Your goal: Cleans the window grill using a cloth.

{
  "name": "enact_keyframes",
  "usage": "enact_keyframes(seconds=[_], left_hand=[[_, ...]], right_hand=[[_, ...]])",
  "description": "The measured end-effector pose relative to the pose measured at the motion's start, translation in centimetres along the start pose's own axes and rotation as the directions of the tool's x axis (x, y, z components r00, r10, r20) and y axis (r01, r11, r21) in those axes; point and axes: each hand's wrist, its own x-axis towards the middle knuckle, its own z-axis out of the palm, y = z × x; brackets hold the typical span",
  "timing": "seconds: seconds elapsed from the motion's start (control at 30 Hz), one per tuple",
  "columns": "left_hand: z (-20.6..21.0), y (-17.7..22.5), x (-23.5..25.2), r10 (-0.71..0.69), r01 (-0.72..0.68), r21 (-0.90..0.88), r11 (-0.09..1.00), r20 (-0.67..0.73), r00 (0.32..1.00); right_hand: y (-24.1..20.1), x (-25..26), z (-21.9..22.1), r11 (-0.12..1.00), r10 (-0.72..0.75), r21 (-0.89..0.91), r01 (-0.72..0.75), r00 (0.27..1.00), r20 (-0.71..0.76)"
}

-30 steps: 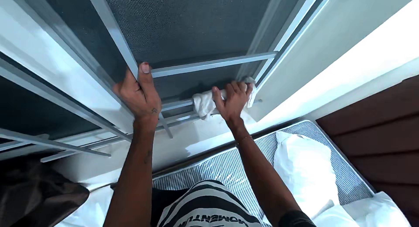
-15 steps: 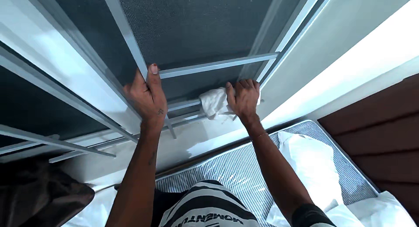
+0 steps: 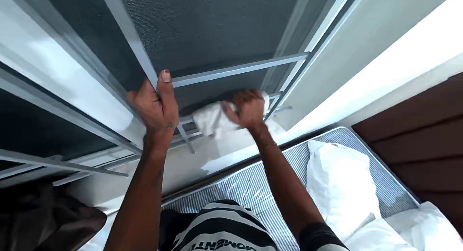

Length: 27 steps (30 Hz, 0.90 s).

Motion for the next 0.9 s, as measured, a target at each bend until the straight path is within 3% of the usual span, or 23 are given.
enact_keyframes(seconds=[0.13, 0.3, 0.4, 0.63, 0.8, 0.9], left_hand=[[0.1, -0.1, 0.0, 0.035, -0.033, 0.042, 0.999, -0.036, 0.999], [0.6, -0.3, -0.1, 0.075, -0.074, 0.012, 0.997, -0.09, 0.993], [0.5, -0.3, -0.2, 0.074, -0.075, -0.01, 0.997, -0.075, 0.994], [0.6, -0.3, -0.2, 0.008, -0.01, -0.037, 0.999, -0.073, 0.997], [0.6, 0.4, 0.0, -0.021, 0.017, -0.08, 0.997, -0.041, 0.999], [0.9, 0.5, -0.2, -0.049, 0.043, -0.089, 0.995, -0.062, 0.997]], right_hand=[[6.2, -1.0, -0.6, 0.996, 0.047, -0.072, -0.054, 0.994, -0.098], [1.4, -0.2, -0.5, 0.974, 0.221, -0.04, -0.224, 0.973, -0.063], [-1.6, -0.3, -0.6, 0.972, 0.235, -0.014, -0.235, 0.972, 0.003], [-6.2, 1.4, -1.9, 0.998, 0.035, 0.042, -0.049, 0.957, 0.289], [-4.4, 2.1, -3.0, 0.972, -0.23, 0.144, 0.188, 0.891, 0.392], [-4.4, 2.9, -2.8, 0.944, -0.317, 0.225, 0.241, 0.854, 0.413]])
